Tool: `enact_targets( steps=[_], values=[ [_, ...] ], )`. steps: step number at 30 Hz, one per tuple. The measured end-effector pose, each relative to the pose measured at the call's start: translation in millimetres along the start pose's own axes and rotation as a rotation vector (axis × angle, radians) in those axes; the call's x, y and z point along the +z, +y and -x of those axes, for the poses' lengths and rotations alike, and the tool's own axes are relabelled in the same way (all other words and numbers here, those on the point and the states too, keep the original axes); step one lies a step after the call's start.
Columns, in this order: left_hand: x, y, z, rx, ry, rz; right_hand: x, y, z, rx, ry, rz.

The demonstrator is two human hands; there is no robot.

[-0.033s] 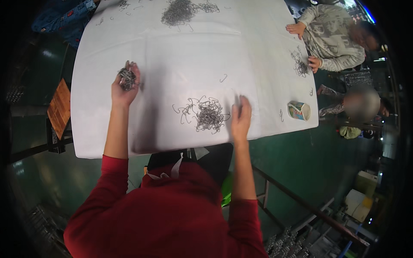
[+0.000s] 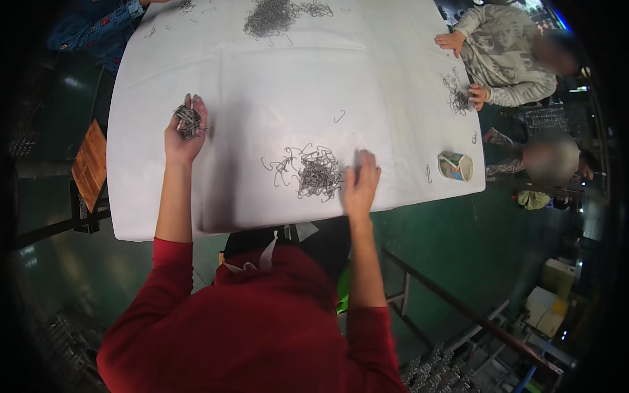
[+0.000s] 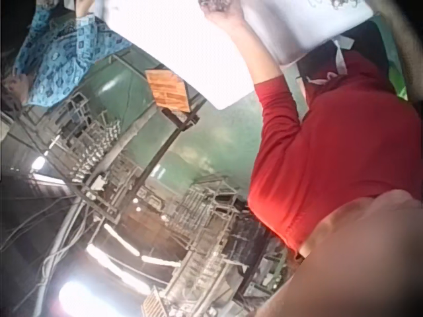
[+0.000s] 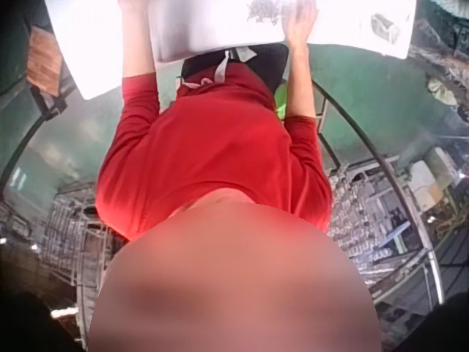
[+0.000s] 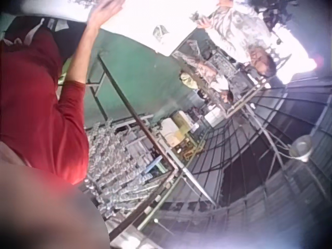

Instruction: The person assembles small metal hooks and washers by hand at a table, then gathers the loose hooks into a pile and walks to a nearby rack to hang the assembled pieces. The person also collects remaining hooks from the table and places them into a container.

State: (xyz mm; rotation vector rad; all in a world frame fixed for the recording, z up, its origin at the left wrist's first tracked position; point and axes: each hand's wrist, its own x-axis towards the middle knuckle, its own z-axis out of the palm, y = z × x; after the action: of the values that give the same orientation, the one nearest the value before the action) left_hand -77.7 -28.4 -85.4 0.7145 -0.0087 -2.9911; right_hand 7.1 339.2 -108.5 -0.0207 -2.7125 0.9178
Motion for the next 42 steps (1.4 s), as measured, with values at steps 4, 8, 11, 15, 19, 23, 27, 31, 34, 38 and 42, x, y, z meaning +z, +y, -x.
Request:
enact_targets(
  steps=[4,8,11,15,19,23,27,31,34,38,42],
  values=[
    [-7,11,13,0.073,0.029,0.018,46,-16,22,-0.089,-0.062,0.206],
    [-10,5,25,0.135,0.076,0.014,61,-37,0,-0.145,-0.142,0.125],
    [-10,1,34,0.119,0.073,0.058,65,-38,-26,-0.165,-0.1,0.01],
    [-15,5,46,0.084,0.024,0.092,66,-9,-70,-0.069,-0.029,-0.034],
    [-20,14,44,0.088,0.029,0.099,66,13,-78,-0.247,-0.157,0.116],
    [-13,18,46,0.124,0.058,0.187,56,6,-71,-0.335,-0.162,0.143],
    [-3,18,53,0.181,0.03,0.008,45,-1,-66,-0.272,-0.206,-0.048],
    [-1,13,51,0.179,0.0,0.014,47,-4,-59,-0.001,-0.157,-0.488],
    [-4,15,41,0.177,0.003,0.028,51,-7,-56,-0.051,-0.088,-0.479],
    [-7,26,34,0.22,0.009,-0.035,53,-8,-56,-0.035,-0.068,-0.476],
    [-8,28,36,0.205,-0.131,-0.191,54,-6,-54,-0.025,-0.077,-0.471]
  ],
)
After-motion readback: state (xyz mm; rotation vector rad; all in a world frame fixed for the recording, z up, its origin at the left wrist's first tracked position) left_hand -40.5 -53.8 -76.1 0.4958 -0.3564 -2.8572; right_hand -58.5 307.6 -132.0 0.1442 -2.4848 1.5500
